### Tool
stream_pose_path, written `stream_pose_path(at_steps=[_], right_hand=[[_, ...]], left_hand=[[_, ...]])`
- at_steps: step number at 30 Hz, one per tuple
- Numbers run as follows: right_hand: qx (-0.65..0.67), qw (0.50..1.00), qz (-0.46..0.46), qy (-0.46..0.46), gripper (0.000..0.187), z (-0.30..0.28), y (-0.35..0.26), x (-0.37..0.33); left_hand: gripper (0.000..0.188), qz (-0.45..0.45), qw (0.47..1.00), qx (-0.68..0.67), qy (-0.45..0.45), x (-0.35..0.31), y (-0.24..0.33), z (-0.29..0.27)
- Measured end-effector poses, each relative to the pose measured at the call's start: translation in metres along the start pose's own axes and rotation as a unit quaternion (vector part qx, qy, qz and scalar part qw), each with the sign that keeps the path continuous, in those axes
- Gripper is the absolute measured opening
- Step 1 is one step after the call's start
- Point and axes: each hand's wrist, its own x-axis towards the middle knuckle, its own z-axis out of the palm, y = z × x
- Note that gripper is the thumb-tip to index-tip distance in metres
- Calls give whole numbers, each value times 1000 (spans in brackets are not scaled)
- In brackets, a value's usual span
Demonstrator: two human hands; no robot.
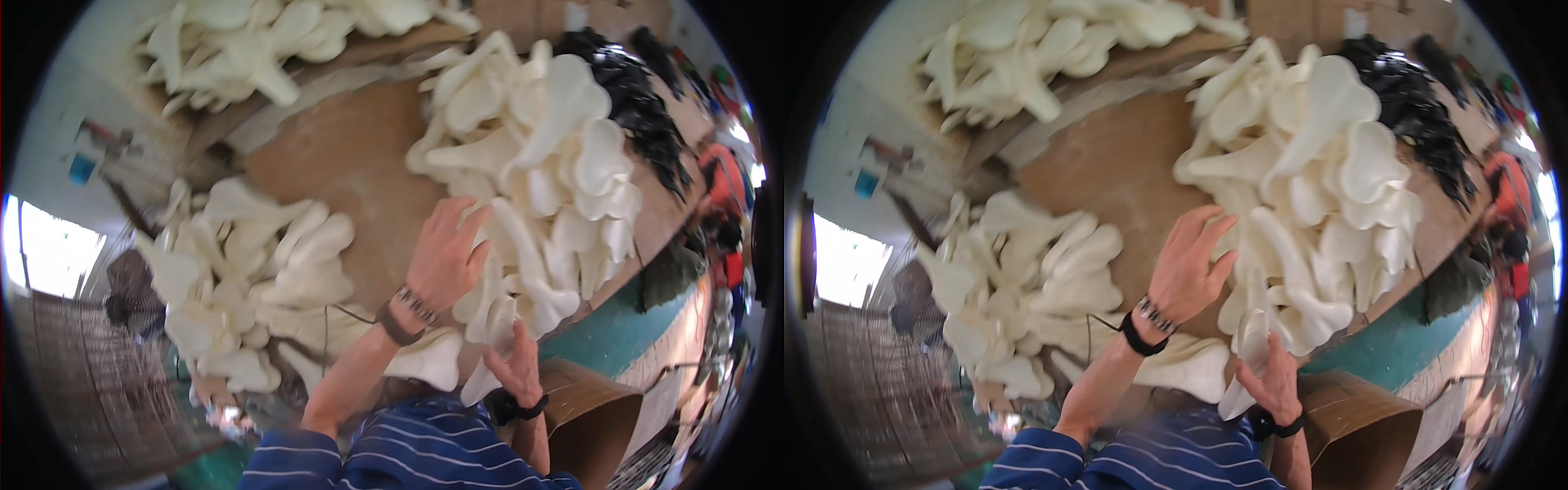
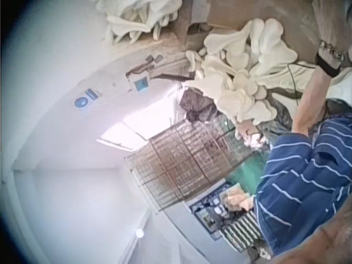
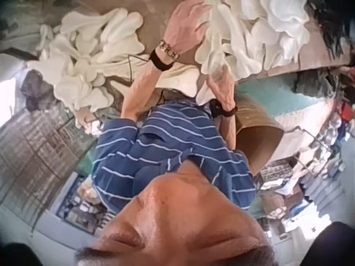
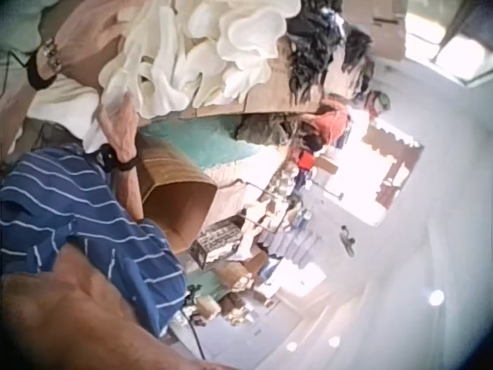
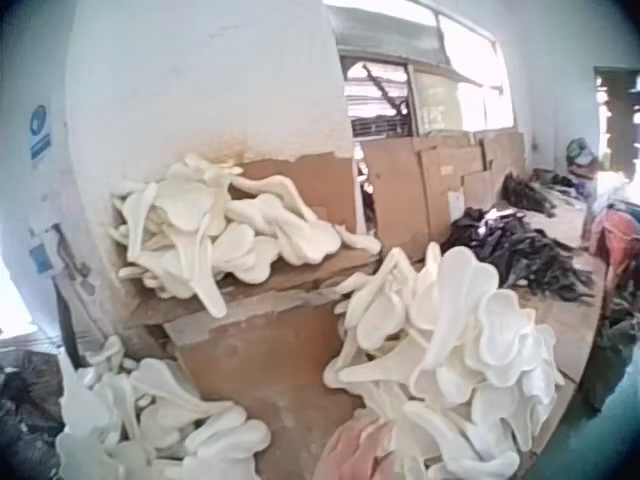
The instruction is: The person retrieves white bicycle seats from a large woven sack and places them onto a wooden table. They repeatedly pick up individual seats, inspect them, and arrange them into neat rows on the table surface. The person also handles a cardboard box and continues to sort the seats throughout the clip.
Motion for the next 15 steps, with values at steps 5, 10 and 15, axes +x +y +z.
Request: stream_pose_path(at_steps=[5,10,15], right_hand=[[-67,978,-139,-141,58,7,-34,1],[-88,943,-219,-236,57,41,-46,1],[-110,934,-256,-224,54,72,-57,11]], left_hand=[[32,-205,971,51,109,-133,-19,-125],[26,-401,885,56,232,-238,-47,-203],[27,-477,844,94,227,-277,-63,-224]])
